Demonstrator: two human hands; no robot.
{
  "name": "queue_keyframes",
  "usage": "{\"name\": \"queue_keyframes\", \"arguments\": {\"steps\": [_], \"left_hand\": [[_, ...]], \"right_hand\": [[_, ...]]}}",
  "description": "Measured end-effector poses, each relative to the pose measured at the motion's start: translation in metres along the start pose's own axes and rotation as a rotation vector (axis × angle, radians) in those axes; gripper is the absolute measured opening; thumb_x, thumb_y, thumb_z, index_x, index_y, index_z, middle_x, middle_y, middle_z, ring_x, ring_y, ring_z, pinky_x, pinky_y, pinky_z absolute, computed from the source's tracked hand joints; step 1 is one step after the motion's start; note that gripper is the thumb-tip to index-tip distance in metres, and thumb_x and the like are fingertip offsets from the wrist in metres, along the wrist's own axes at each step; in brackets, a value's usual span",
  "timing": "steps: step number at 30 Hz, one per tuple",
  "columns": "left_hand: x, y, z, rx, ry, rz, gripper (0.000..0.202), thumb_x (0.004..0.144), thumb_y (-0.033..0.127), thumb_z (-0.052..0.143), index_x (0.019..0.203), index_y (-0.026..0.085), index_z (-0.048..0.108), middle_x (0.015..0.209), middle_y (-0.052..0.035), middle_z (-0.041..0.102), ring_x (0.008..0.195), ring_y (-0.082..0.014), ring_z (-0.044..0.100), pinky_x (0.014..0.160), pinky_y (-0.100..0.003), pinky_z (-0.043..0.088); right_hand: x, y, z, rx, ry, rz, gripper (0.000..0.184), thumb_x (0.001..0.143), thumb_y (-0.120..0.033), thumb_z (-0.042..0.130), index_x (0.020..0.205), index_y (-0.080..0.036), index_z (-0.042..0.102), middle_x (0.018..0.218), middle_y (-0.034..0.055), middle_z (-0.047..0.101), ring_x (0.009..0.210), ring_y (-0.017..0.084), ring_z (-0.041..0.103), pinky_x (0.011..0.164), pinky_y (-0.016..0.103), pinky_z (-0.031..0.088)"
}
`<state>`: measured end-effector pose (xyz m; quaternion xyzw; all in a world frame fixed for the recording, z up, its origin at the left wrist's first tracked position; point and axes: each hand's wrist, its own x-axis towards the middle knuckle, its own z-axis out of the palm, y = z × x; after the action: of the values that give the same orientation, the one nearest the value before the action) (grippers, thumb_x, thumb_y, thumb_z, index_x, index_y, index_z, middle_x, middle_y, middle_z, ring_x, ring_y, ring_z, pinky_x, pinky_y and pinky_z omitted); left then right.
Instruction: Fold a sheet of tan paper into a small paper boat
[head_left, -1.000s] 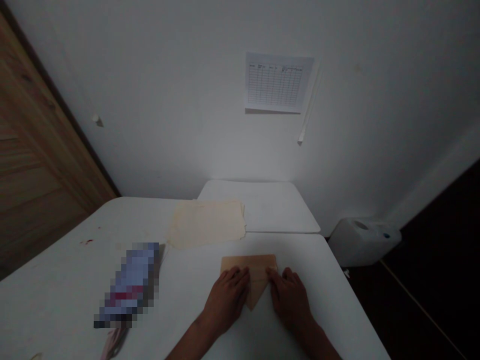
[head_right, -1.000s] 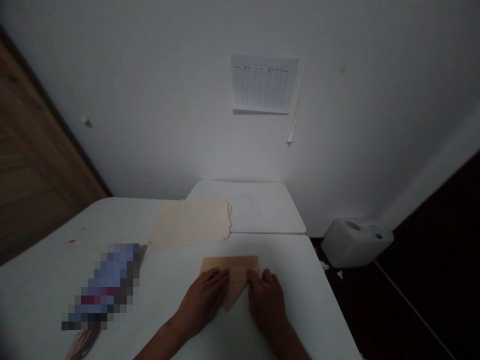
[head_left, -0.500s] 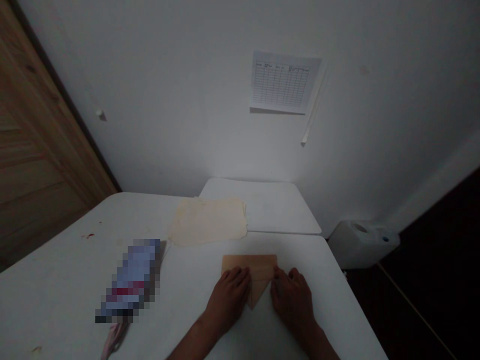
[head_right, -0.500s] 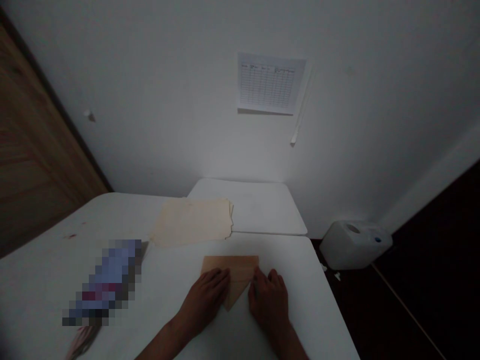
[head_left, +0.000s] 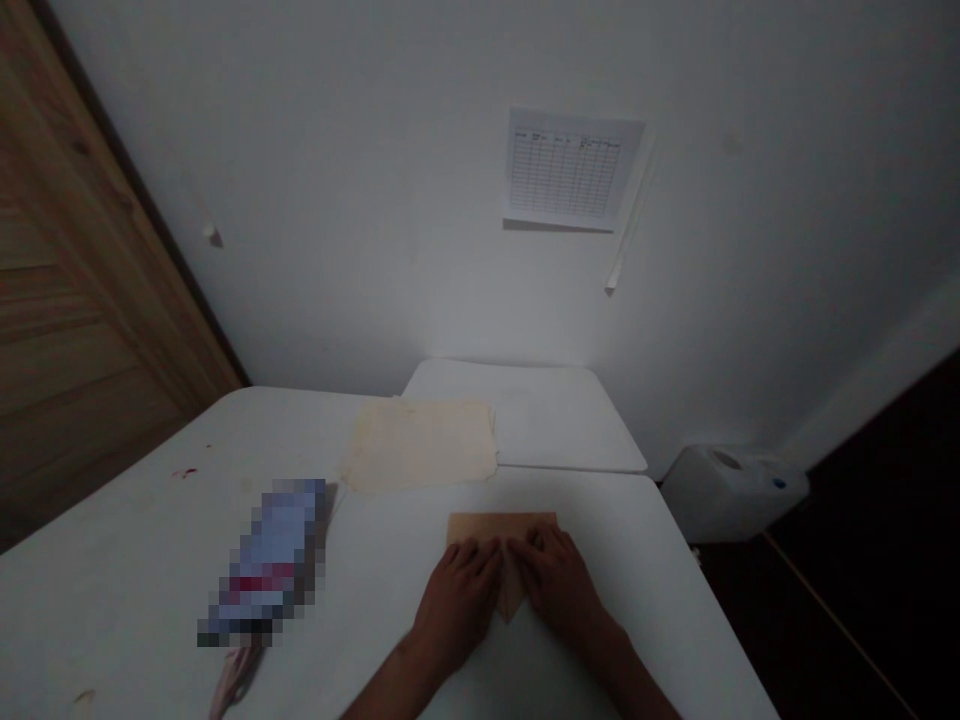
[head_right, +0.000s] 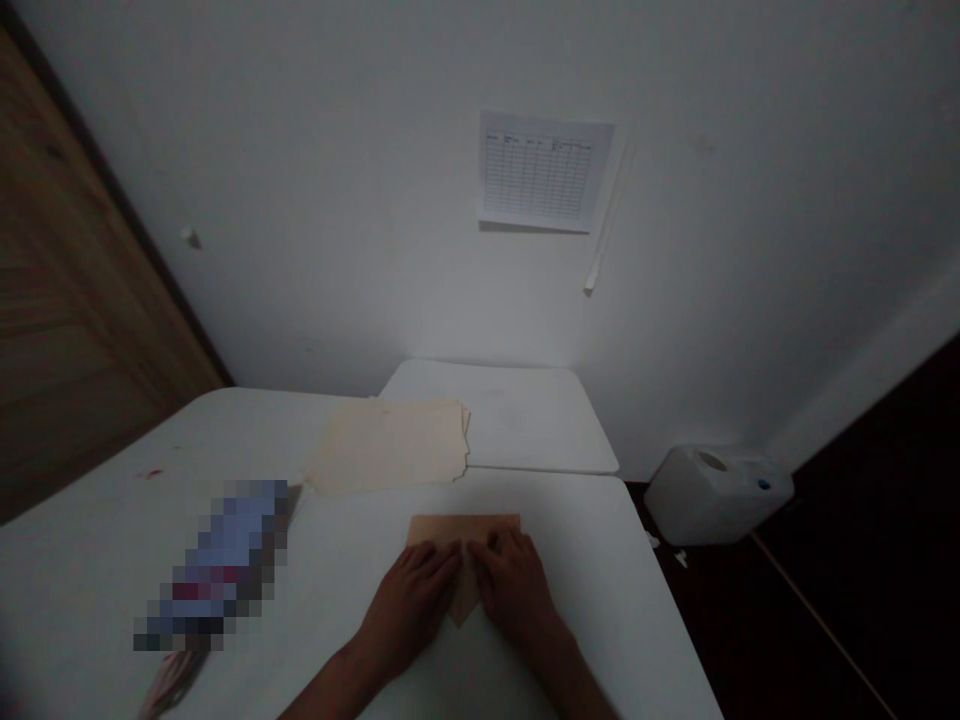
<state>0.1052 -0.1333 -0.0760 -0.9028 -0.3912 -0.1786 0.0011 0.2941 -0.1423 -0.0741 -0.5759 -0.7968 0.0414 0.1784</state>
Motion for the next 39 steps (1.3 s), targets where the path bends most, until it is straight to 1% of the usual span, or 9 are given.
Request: {"name": "queue_keyframes", "arguments": {"steps": [6, 10, 17, 21, 23, 26, 28, 32, 39], "left_hand": [[-0.013, -0.003, 0.000, 0.099, 0.002, -0.103, 0.035, 0.088, 0.018, 0.050, 0.122, 0.017, 0.058, 0.129, -0.0106, 0.061, 0.108, -0.0307, 0.056, 0.087, -0.047, 0.045], [-0.029, -0.014, -0.009, 0.120, 0.000, -0.164, 0.035, 0.091, 0.023, 0.048, 0.125, 0.019, 0.056, 0.131, -0.0087, 0.060, 0.103, -0.0305, 0.058, 0.083, -0.046, 0.046], [-0.047, -0.026, -0.020, 0.135, 0.080, -0.212, 0.038, 0.092, 0.027, 0.046, 0.129, 0.019, 0.051, 0.122, -0.0094, 0.065, 0.100, -0.0303, 0.058, 0.081, -0.045, 0.047], [-0.047, -0.025, -0.016, 0.165, 0.098, -0.193, 0.032, 0.093, 0.024, 0.044, 0.122, 0.018, 0.057, 0.127, -0.0119, 0.061, 0.103, -0.0306, 0.059, 0.086, -0.048, 0.048], [-0.046, -0.025, -0.013, 0.165, 0.119, -0.112, 0.034, 0.093, 0.019, 0.042, 0.123, 0.017, 0.057, 0.135, -0.0131, 0.055, 0.112, -0.0307, 0.057, 0.092, -0.049, 0.048], [-0.042, -0.025, -0.010, 0.122, 0.104, 0.063, 0.044, 0.093, 0.015, 0.039, 0.136, 0.016, 0.048, 0.146, -0.0125, 0.043, 0.130, -0.0276, 0.045, 0.103, -0.046, 0.044], [-0.037, -0.024, -0.010, 0.074, 0.061, 0.102, 0.049, 0.094, 0.016, 0.040, 0.142, 0.016, 0.040, 0.149, -0.0115, 0.039, 0.135, -0.0253, 0.040, 0.107, -0.042, 0.043], [-0.029, -0.023, -0.011, -0.013, -0.007, 0.085, 0.055, 0.094, 0.020, 0.045, 0.147, 0.018, 0.032, 0.149, -0.0091, 0.039, 0.135, -0.0227, 0.039, 0.107, -0.039, 0.043], [-0.040, -0.028, -0.012, 0.019, 0.025, 0.023, 0.055, 0.096, 0.029, 0.045, 0.148, 0.019, 0.030, 0.149, -0.0108, 0.036, 0.134, -0.0242, 0.041, 0.106, -0.042, 0.043]], "right_hand": [[-0.002, -0.007, -0.003, -0.007, -0.002, 0.060, 0.035, 0.090, -0.018, 0.053, 0.121, -0.032, 0.062, 0.107, 0.0063, 0.059, 0.099, 0.021, 0.053, 0.089, 0.033, 0.037], [-0.003, -0.007, 0.000, 0.005, 0.033, 0.081, 0.035, 0.090, -0.018, 0.054, 0.120, -0.033, 0.062, 0.107, 0.0064, 0.059, 0.101, 0.022, 0.053, 0.090, 0.034, 0.036], [-0.004, -0.006, 0.000, -0.031, 0.025, 0.074, 0.033, 0.091, -0.020, 0.053, 0.120, -0.034, 0.062, 0.106, 0.0060, 0.059, 0.101, 0.022, 0.053, 0.089, 0.034, 0.036], [-0.003, -0.007, -0.003, -0.041, 0.009, 0.064, 0.031, 0.093, -0.022, 0.051, 0.120, -0.033, 0.061, 0.107, 0.0059, 0.059, 0.101, 0.022, 0.053, 0.089, 0.033, 0.036], [-0.003, -0.008, -0.003, -0.057, 0.000, 0.062, 0.032, 0.092, -0.021, 0.051, 0.120, -0.032, 0.061, 0.107, 0.0061, 0.059, 0.101, 0.022, 0.053, 0.089, 0.034, 0.036], [-0.001, -0.009, -0.002, -0.080, -0.009, 0.042, 0.035, 0.092, -0.018, 0.050, 0.123, -0.031, 0.059, 0.108, 0.0070, 0.059, 0.101, 0.022, 0.053, 0.089, 0.033, 0.036], [0.000, -0.011, 0.000, -0.095, -0.019, 0.017, 0.038, 0.091, -0.016, 0.051, 0.124, -0.031, 0.058, 0.109, 0.0074, 0.059, 0.101, 0.022, 0.053, 0.088, 0.032, 0.036], [0.001, -0.013, 0.006, -0.120, -0.034, -0.010, 0.042, 0.089, -0.014, 0.052, 0.126, -0.033, 0.056, 0.111, 0.0065, 0.059, 0.100, 0.023, 0.053, 0.089, 0.033, 0.036], [-0.015, 0.001, 0.000, -0.183, 0.030, 0.134, 0.039, 0.090, -0.016, 0.050, 0.125, -0.032, 0.057, 0.112, 0.0088, 0.058, 0.102, 0.026, 0.052, 0.085, 0.035, 0.037]]}}
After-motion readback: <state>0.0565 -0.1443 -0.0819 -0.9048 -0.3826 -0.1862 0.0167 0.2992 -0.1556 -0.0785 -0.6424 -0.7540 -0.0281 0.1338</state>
